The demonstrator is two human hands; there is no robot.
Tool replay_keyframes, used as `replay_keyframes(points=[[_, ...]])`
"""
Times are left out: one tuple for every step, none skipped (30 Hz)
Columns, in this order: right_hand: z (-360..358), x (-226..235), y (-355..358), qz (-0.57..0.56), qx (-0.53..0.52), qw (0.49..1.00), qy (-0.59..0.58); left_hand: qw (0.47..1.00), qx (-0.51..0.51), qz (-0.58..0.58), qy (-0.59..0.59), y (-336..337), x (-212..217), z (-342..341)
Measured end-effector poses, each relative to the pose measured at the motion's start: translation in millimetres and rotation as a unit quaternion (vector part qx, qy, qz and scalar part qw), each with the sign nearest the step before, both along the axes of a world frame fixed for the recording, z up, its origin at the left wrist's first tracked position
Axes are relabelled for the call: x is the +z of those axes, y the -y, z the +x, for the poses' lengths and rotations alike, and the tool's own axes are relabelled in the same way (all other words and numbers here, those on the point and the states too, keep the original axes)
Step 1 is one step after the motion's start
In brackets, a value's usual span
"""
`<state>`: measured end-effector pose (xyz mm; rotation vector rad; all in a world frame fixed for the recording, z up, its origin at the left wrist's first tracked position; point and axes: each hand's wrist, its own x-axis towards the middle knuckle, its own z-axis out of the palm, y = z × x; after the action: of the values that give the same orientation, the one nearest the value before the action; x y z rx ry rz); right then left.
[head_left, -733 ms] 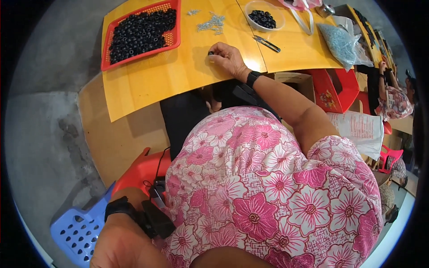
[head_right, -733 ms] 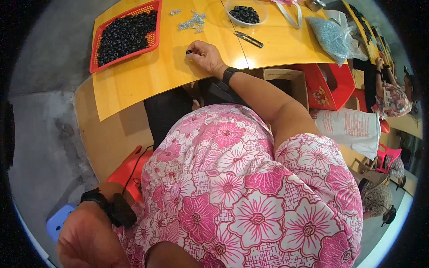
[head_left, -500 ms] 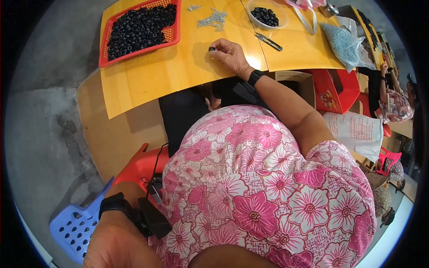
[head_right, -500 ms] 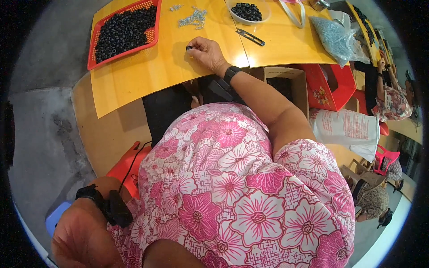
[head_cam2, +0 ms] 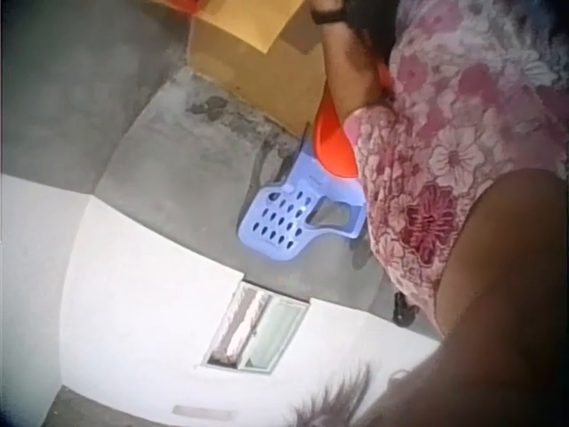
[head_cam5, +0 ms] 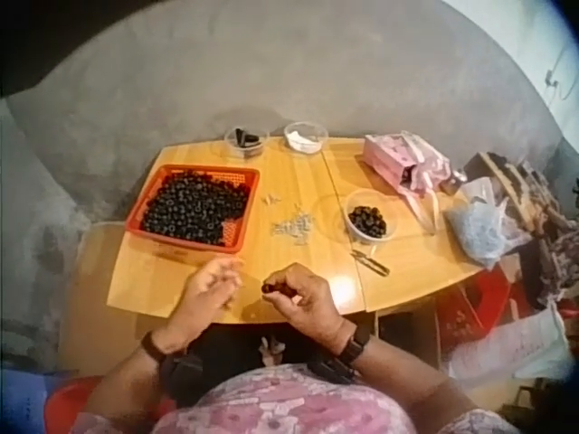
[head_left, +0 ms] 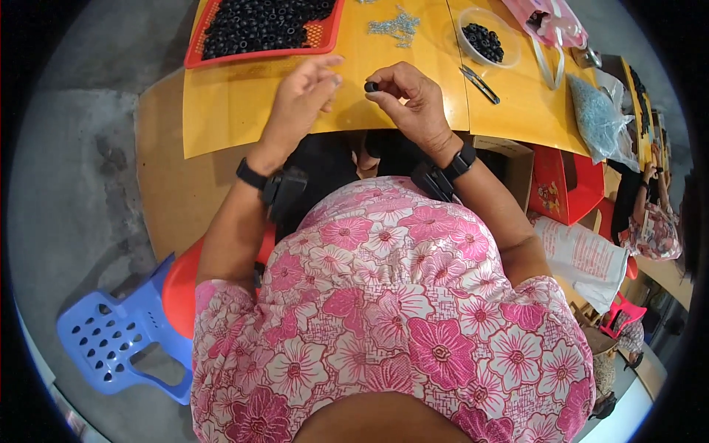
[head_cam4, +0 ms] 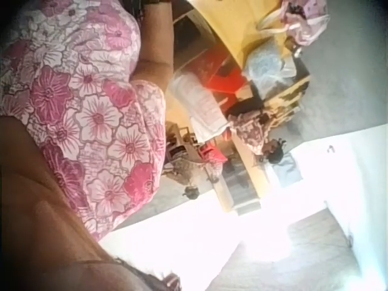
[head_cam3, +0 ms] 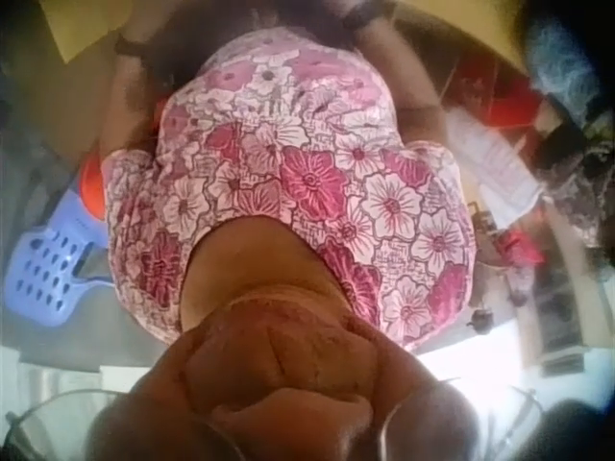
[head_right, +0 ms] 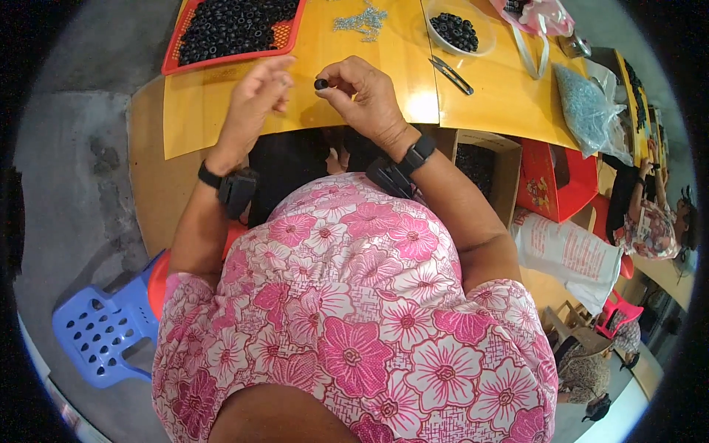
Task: The person assembles small black components by taking pieces from containers on the table and fitting them together by hand.
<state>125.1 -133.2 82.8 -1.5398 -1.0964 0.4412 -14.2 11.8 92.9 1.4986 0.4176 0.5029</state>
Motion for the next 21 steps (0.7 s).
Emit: replay_keyframes(points=[[-0.1, 0.4, 0.4, -0.017, 0.003, 0.999, 0.033, 0.994, -0.069, -0.069, -0.041, -1.0, -5.5, 4.3], [2.3, 1.3, 0.6, -0.034, 0.003, 0.997, 0.068, 0.978, -0.14, -0.135, -0.079, -0.3, -10.6, 9.9], [2.1, 0.8, 1.0, -0.034, 0.001, 0.997, 0.071, 0.973, -0.145, -0.166, -0.067, 3.4, -15.9, 13.6], [-1.0, -1.3, 1.8, -0.038, 0.0, 0.996, 0.083, 0.973, -0.147, -0.165, -0.064, 6.2, -21.7, 12.8], [-0.2, -2.6, 0.8, -0.042, 0.0, 0.994, 0.099, 0.969, -0.129, -0.198, -0.068, 8.2, -27.4, 14.3], [-1.0, -3.6, 1.2, -0.049, -0.001, 0.994, 0.1, 0.964, -0.112, -0.231, -0.074, 11.7, -30.8, 15.8], [-1.7, -2.4, 0.2, -0.05, -0.004, 0.993, 0.102, 0.958, -0.085, -0.266, -0.063, 14.3, -32.7, 17.0], [-3.9, -3.2, -1.5, -0.052, -0.006, 0.993, 0.102, 0.958, -0.087, -0.266, -0.061, 14.0, -40.7, 15.9], [-5.2, -5.6, -3.7, -0.052, -0.008, 0.993, 0.104, 0.949, -0.08, -0.301, -0.05, 13.0, -48.3, 13.2], [-6.2, -9.2, -5.7, -0.051, -0.017, 0.99, 0.131, 0.938, -0.072, -0.336, -0.039, 12.1, -55.5, 11.5], [-6.6, -13.2, -7.7, -0.051, -0.026, 0.986, 0.156, 0.938, -0.073, -0.336, -0.038, 13.9, -55.8, 11.3], [-6.7, -17.0, -9.4, -0.051, -0.025, 0.986, 0.157, 0.936, -0.057, -0.346, -0.024, 16.6, -55.7, 10.7], [-6.7, -20.6, -11.1, -0.063, -0.037, 0.989, 0.131, 0.934, -0.04, -0.356, -0.011, 17.3, -56.5, 11.0], [-7.1, -21.1, -12.7, -0.075, -0.048, 0.99, 0.105, 0.933, -0.039, -0.356, -0.009, 16.4, -57.4, 11.3], [-7.6, -20.2, -14.8, -0.076, -0.047, 0.99, 0.106, 0.929, -0.035, -0.369, 0.0, 15.1, -59.0, 11.1], [-8.1, -18.9, -17.1, -0.082, -0.049, 0.993, 0.076, 0.923, -0.031, -0.382, 0.009, 13.6, -59.9, 11.2], [-8.1, -19.4, -19.0, -0.088, -0.052, 0.994, 0.045, 0.923, -0.031, -0.383, 0.009, 11.4, -60.2, 11.5], [-7.3, -21.4, -20.1, -0.089, -0.052, 0.994, 0.045, 0.923, -0.039, -0.384, 0.009, 9.2, -59.7, 12.2], [-6.4, -24.7, -20.9, -0.081, -0.037, 0.996, -0.011, 0.922, -0.048, -0.385, 0.009, 7.1, -60.0, 12.8], [-5.5, -27.4, -22.5, -0.073, -0.022, 0.995, -0.066, 0.922, -0.048, -0.385, 0.009, 4.1, -62.4, 13.0], [-4.4, -29.5, -23.3, -0.073, -0.022, 0.995, -0.066, 0.92, -0.064, -0.387, 0.008, 1.3, -66.2, 13.0]])
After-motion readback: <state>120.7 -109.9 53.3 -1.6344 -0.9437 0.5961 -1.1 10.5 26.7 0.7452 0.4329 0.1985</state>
